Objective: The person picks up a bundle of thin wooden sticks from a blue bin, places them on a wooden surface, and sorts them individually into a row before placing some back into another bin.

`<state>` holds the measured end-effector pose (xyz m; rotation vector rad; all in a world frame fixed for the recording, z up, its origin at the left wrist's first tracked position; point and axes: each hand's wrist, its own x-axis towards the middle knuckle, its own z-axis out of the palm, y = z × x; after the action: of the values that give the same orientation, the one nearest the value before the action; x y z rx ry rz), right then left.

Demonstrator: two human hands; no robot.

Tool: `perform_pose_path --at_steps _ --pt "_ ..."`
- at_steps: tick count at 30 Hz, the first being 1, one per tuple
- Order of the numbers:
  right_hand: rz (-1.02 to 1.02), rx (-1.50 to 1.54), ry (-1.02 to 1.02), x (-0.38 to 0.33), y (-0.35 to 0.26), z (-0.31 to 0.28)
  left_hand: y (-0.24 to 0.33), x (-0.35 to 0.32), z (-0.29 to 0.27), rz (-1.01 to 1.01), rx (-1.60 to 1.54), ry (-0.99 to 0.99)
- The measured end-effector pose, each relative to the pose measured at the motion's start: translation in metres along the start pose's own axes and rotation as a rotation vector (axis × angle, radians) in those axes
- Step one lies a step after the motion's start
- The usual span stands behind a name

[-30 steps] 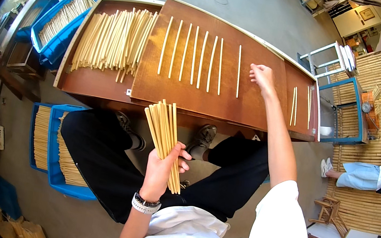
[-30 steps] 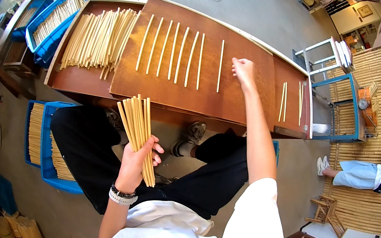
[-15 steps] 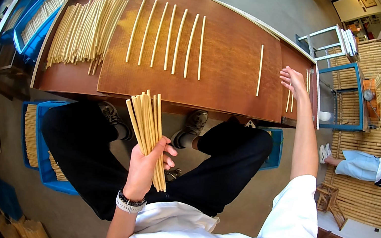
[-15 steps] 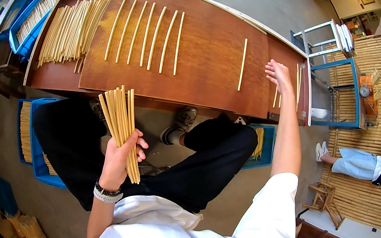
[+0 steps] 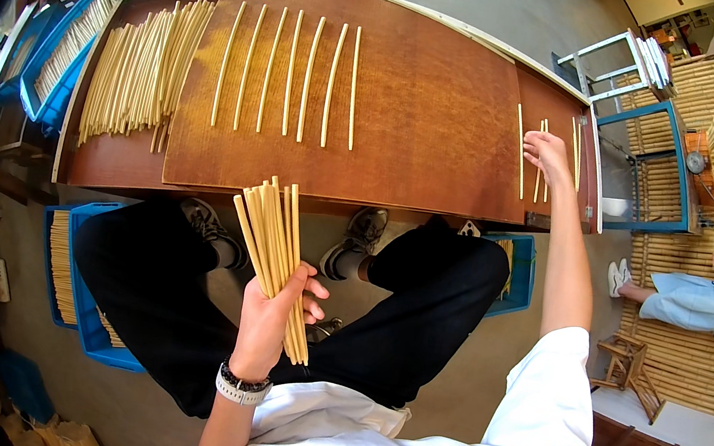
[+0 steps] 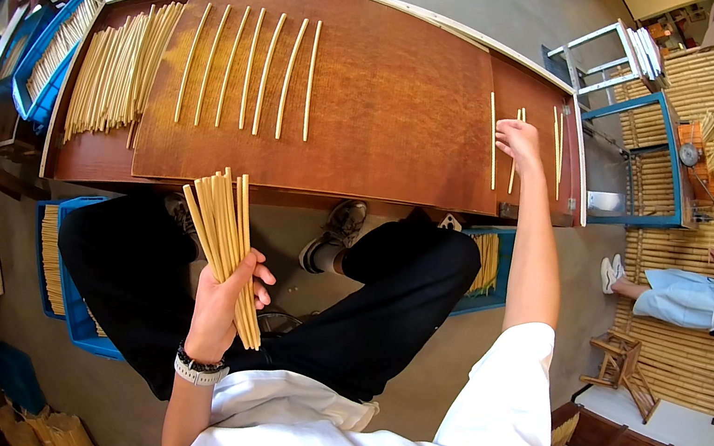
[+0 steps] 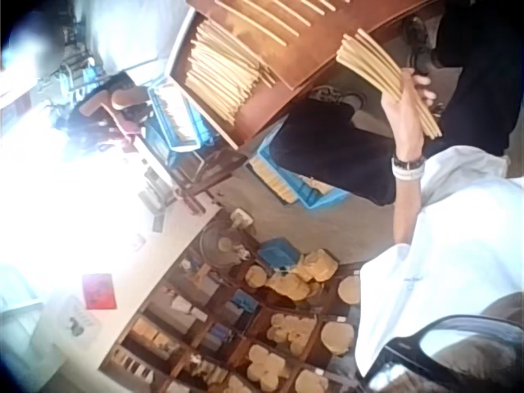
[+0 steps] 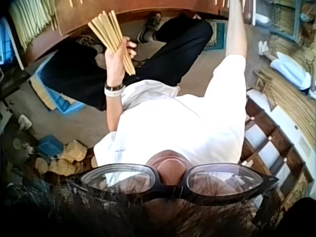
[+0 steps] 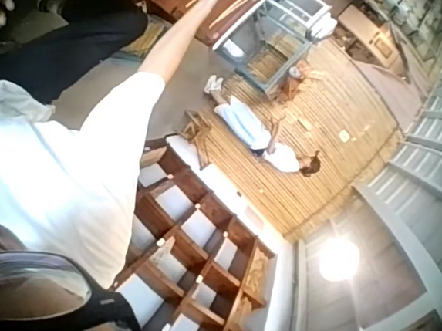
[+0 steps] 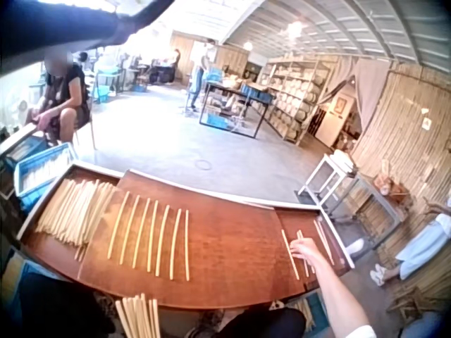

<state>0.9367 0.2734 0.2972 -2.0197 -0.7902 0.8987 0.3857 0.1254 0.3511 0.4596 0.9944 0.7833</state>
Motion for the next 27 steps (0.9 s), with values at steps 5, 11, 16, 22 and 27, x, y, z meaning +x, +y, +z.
perform_pose_path --at_steps 5,11,16,22,27 --pt "-0.183 -0.429 0.225 0.017 0.025 0.009 0.000 0.000 0.002 -0.013 0.013 0.015" --pt "-0.172 -0.556 0.399 0.027 0.040 -0.006 0.000 0.001 -0.001 0.003 0.009 0.015" --pt "-0.357 -0.532 0.518 0.007 -0.005 0.013 0.000 -0.001 -0.006 0.014 -0.009 0.001" --pt "-0.531 -0.121 -0.108 -0.148 -0.090 0.148 0.008 0.000 -0.014 0.016 -0.069 0.006" --pt "-0.489 -0.060 -0.134 -0.220 -0.099 0.235 0.019 -0.004 -0.019 0.062 -0.093 -0.054"
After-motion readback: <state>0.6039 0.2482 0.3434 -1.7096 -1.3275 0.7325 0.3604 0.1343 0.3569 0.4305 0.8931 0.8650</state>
